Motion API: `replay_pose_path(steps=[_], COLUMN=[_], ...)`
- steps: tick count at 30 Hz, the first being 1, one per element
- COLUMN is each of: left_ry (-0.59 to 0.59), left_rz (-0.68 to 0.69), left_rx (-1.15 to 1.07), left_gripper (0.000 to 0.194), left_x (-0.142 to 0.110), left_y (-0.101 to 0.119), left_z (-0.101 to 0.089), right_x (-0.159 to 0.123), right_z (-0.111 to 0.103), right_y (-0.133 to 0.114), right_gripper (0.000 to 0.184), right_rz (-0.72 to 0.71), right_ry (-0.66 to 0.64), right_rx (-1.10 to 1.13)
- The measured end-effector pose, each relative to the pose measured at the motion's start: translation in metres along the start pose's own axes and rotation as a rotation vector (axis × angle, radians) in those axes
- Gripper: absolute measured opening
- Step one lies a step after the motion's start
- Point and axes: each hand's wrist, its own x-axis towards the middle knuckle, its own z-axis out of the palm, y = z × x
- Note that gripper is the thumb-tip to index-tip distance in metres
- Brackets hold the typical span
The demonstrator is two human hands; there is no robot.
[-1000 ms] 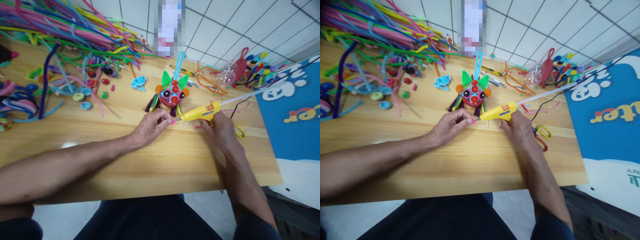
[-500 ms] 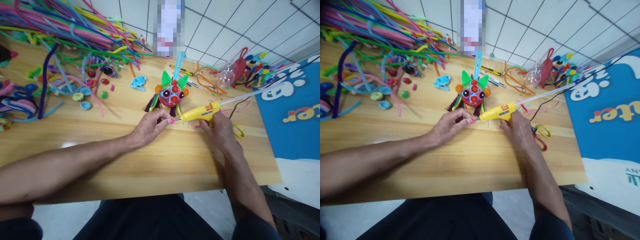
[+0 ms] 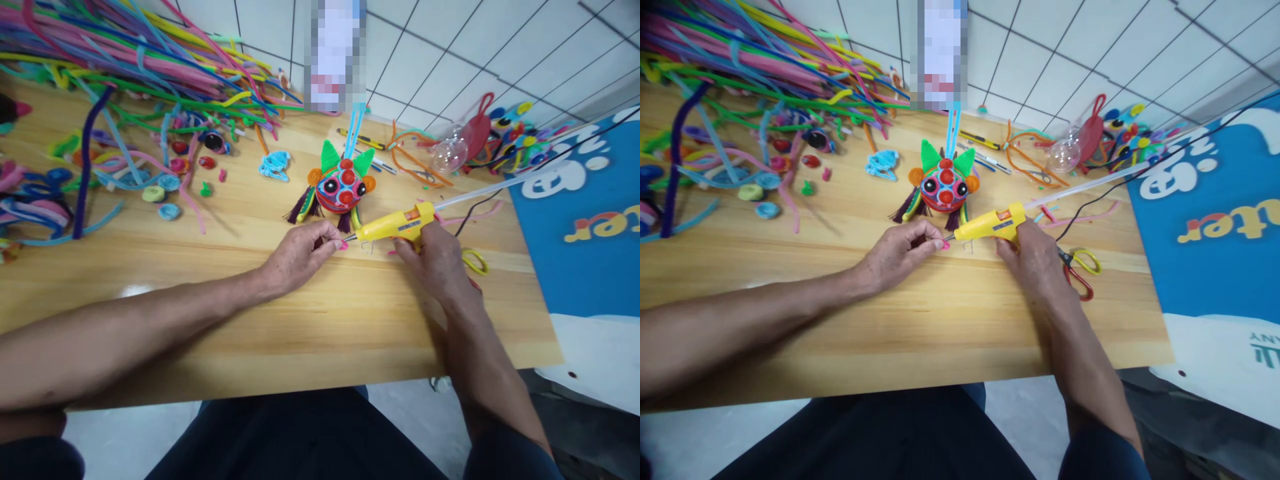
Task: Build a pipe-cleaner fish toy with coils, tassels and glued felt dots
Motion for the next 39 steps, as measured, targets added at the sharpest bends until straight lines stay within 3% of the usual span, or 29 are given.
replay_pose_path(steps=[39], left_ry=[-0.005], left_rz=[-0.074], left_rx=[-0.056], left_gripper=[0.013], left_x=[0.0011], left_y=[0.0052], left_z=[-0.0015], right_x=[-0.0008], right_z=[0.0008], right_y=[0.0053], right_gripper=[0.019], right_rz=[0.011], right_ry=[0.002], right_rx=[-0.052])
